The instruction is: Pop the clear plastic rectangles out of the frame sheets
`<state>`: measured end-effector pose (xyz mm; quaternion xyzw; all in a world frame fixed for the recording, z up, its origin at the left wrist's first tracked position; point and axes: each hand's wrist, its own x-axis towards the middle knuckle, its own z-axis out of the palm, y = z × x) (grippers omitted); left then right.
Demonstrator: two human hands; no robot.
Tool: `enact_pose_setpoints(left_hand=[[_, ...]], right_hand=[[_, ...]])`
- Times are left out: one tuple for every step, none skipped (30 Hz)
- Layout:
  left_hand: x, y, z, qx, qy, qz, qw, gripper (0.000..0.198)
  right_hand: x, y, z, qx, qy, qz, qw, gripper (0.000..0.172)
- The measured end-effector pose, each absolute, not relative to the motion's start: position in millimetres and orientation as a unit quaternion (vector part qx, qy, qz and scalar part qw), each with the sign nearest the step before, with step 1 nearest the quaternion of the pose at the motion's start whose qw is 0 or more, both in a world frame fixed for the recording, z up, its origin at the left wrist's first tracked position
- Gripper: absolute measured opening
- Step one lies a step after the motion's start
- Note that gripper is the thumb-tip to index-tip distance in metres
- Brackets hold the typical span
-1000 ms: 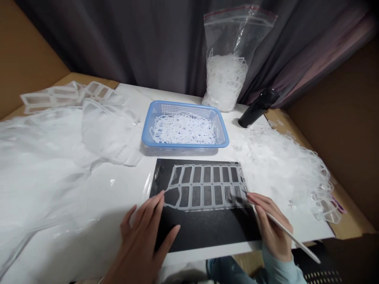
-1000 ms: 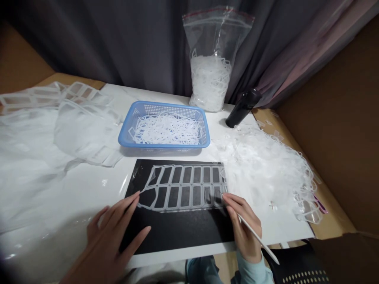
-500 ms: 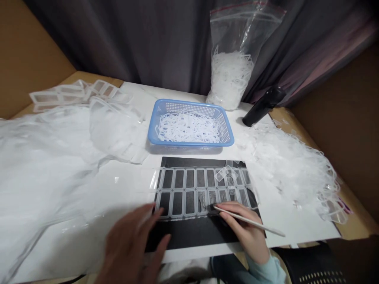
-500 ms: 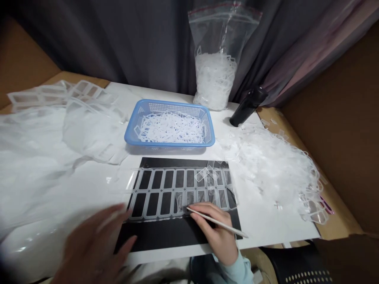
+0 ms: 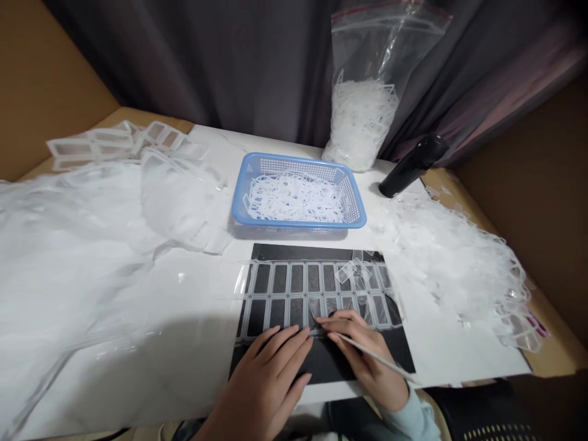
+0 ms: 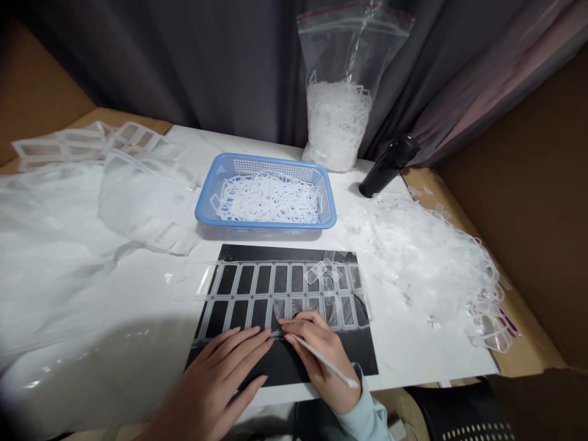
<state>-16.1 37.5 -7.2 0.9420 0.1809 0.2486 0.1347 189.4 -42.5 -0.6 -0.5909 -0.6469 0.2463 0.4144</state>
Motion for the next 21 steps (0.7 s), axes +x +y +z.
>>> enact_pose_setpoints(left_hand=[[-15, 38, -5, 0.940, 0.182, 0.257, 0.133, 0.030], [-14, 39, -4, 0.938, 0.184, 0.262, 0.132, 0.030], [-13, 39, -3, 0.937, 0.185, 0.264, 0.134, 0.030], [-12, 39, -3, 0.937, 0.186, 0.262, 0.138, 0.030], [-12, 39, -4, 0.937, 0.187, 0.257, 0.142, 0.030], [-13, 39, -4, 0.939, 0.189, 0.247, 0.145, 0.031], [-13, 39, -5, 0.943, 0.190, 0.233, 0.146, 0.032], [-13, 38, -6, 0.946, 0.189, 0.218, 0.146, 0.035], [-14, 38, -7, 0.950, 0.188, 0.203, 0.144, 0.037], [-14, 37, -8, 0.953, 0.185, 0.192, 0.141, 0.040], [-14, 37, -9, 0.956, 0.183, 0.185, 0.139, 0.043], [-14, 37, -10, 0.956, 0.183, 0.182, 0.138, 0.045], [-14, 36, -10, 0.956, 0.183, 0.185, 0.138, 0.046], [-14, 36, -11, 0.955, 0.183, 0.188, 0.138, 0.047], [-14, 36, -11, 0.954, 0.183, 0.191, 0.138, 0.047], [-14, 35, -11, 0.955, 0.182, 0.191, 0.137, 0.047], [-14, 35, -11, 0.956, 0.180, 0.189, 0.135, 0.047], [-15, 36, -11, 0.958, 0.177, 0.183, 0.130, 0.047], [-15, 36, -11, 0.961, 0.174, 0.177, 0.126, 0.047], [-15, 36, -11, 0.962, 0.173, 0.173, 0.123, 0.047], [-15, 36, -11, 0.961, 0.174, 0.177, 0.121, 0.046]], right_hand=[[190, -41, -1, -0.583, -0.654, 0.242, 0.416, 0.024], [191, -41, -1, -0.577, -0.659, 0.240, 0.418, 0.025], [192, -41, -2, -0.574, -0.662, 0.239, 0.419, 0.026], [194, -42, -3, -0.575, -0.661, 0.240, 0.418, 0.026], [195, -43, -5, -0.578, -0.657, 0.244, 0.417, 0.026], [196, -45, -7, -0.584, -0.651, 0.247, 0.418, 0.026], [198, -47, -9, -0.590, -0.645, 0.246, 0.419, 0.026], [199, -49, -10, -0.596, -0.640, 0.243, 0.420, 0.026], [201, -50, -12, -0.601, -0.636, 0.235, 0.422, 0.026], [202, -52, -13, -0.605, -0.635, 0.225, 0.424, 0.027], [204, -53, -13, -0.609, -0.633, 0.211, 0.429, 0.027], [207, -54, -13, -0.615, -0.630, 0.197, 0.432, 0.028], [209, -55, -13, -0.622, -0.624, 0.183, 0.437, 0.029], [213, -56, -13, -0.631, -0.616, 0.166, 0.442, 0.030], [216, -57, -13, -0.642, -0.605, 0.146, 0.448, 0.030], [220, -57, -12, -0.656, -0.590, 0.123, 0.454, 0.030], [224, -58, -12, -0.671, -0.572, 0.097, 0.462, 0.028], [227, -59, -12, -0.687, -0.550, 0.068, 0.470, 0.027], [231, -59, -12, -0.702, -0.526, 0.038, 0.479, 0.025], [233, -60, -12, -0.717, -0.500, 0.011, 0.485, 0.024], [236, -61, -13, -0.732, -0.476, -0.011, 0.488, 0.023]])
